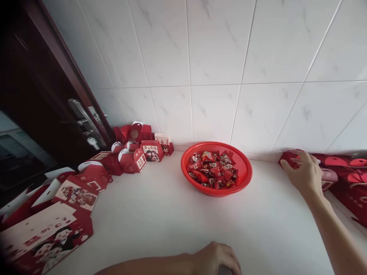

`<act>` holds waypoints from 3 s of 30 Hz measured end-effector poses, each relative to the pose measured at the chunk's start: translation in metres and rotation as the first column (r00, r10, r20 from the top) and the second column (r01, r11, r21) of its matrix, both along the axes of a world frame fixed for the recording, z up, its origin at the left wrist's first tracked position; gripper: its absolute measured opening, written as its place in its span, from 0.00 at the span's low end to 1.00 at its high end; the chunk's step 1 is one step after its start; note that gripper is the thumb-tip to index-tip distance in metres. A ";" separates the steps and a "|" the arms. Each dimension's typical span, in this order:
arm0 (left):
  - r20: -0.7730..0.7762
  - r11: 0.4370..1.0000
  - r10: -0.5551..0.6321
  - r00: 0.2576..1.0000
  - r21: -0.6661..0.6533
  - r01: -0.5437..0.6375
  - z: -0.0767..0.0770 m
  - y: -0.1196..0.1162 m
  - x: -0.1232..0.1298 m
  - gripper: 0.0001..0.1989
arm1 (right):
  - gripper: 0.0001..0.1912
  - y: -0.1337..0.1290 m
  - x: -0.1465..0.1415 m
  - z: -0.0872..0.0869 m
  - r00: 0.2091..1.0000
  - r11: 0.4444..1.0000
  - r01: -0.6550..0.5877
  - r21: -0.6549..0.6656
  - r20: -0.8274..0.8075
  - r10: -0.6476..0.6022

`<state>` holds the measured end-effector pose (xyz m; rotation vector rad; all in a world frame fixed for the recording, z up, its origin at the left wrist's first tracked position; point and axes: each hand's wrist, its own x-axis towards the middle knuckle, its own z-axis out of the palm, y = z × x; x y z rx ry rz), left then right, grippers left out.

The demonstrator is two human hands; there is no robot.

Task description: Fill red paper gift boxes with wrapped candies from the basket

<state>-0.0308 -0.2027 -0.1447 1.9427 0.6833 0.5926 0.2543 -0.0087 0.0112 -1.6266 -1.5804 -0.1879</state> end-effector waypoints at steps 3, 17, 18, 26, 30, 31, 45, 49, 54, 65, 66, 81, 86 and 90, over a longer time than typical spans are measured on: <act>-0.057 1.000 0.021 0.998 0.022 -0.020 0.028 0.005 -0.017 0.10 | 0.18 -0.053 -0.046 0.003 0.904 0.941 -0.337 -0.012 -0.283 0.320; -0.063 0.426 0.892 0.447 0.450 -0.785 0.176 0.074 -0.263 0.14 | 0.12 -0.206 -0.163 -0.102 0.449 0.169 -0.860 -0.482 -0.557 0.699; -0.070 0.317 0.944 0.323 0.474 -0.822 0.182 0.083 -0.279 0.15 | 0.10 -0.208 -0.166 -0.105 0.436 0.127 -0.861 -0.493 -0.584 0.685; -0.493 0.217 0.843 -0.213 0.676 -0.704 0.192 0.118 -0.322 0.16 | 0.07 -0.198 -0.174 -0.105 0.410 0.062 -0.888 -0.455 -0.725 0.554; -0.498 0.273 0.848 -0.183 0.705 -0.655 0.182 0.110 -0.319 0.12 | 0.07 -0.198 -0.173 -0.104 0.392 0.050 -0.900 -0.434 -0.751 0.532; -0.495 0.289 0.851 -0.176 0.721 -0.630 0.181 0.107 -0.317 0.12 | 0.07 -0.198 -0.173 -0.104 0.387 0.047 -0.903 -0.427 -0.760 0.523; -0.514 0.864 0.467 0.720 0.438 -0.247 0.233 0.012 -0.207 0.15 | 0.21 -0.182 -0.163 -0.098 0.278 0.151 -0.959 -0.239 -0.890 0.362; -0.488 0.783 0.279 0.827 0.614 0.098 0.225 0.002 -0.149 0.12 | 0.20 -0.174 -0.155 -0.088 0.297 0.403 -0.907 -0.121 -0.863 0.409; -0.506 0.556 0.336 0.795 0.787 0.266 0.182 0.001 -0.099 0.15 | 0.17 -0.168 -0.142 -0.081 0.499 0.742 -0.670 -0.008 -0.745 0.442; -0.449 0.491 0.315 0.836 0.831 0.261 0.153 -0.004 -0.072 0.11 | 0.32 -0.178 -0.161 -0.055 0.700 0.760 -0.622 -0.189 -0.569 0.431; -0.447 0.500 0.309 0.840 0.827 0.256 0.153 -0.005 -0.072 0.11 | 0.33 -0.179 -0.162 -0.054 0.709 0.761 -0.612 -0.216 -0.576 0.407; -0.453 0.900 0.383 0.805 0.381 -0.214 0.162 0.001 -0.091 0.20 | 0.18 -0.171 -0.144 -0.063 0.335 0.638 -0.763 -0.101 -0.906 0.257; -0.465 0.902 0.398 0.791 0.355 -0.245 0.156 -0.003 -0.092 0.34 | 0.23 -0.171 -0.143 -0.058 0.282 0.627 -0.765 -0.149 -0.952 0.118; -0.509 0.906 0.399 0.763 0.345 -0.243 0.156 -0.009 -0.094 0.42 | 0.21 -0.171 -0.146 -0.061 0.263 0.602 -0.782 -0.164 -0.962 0.078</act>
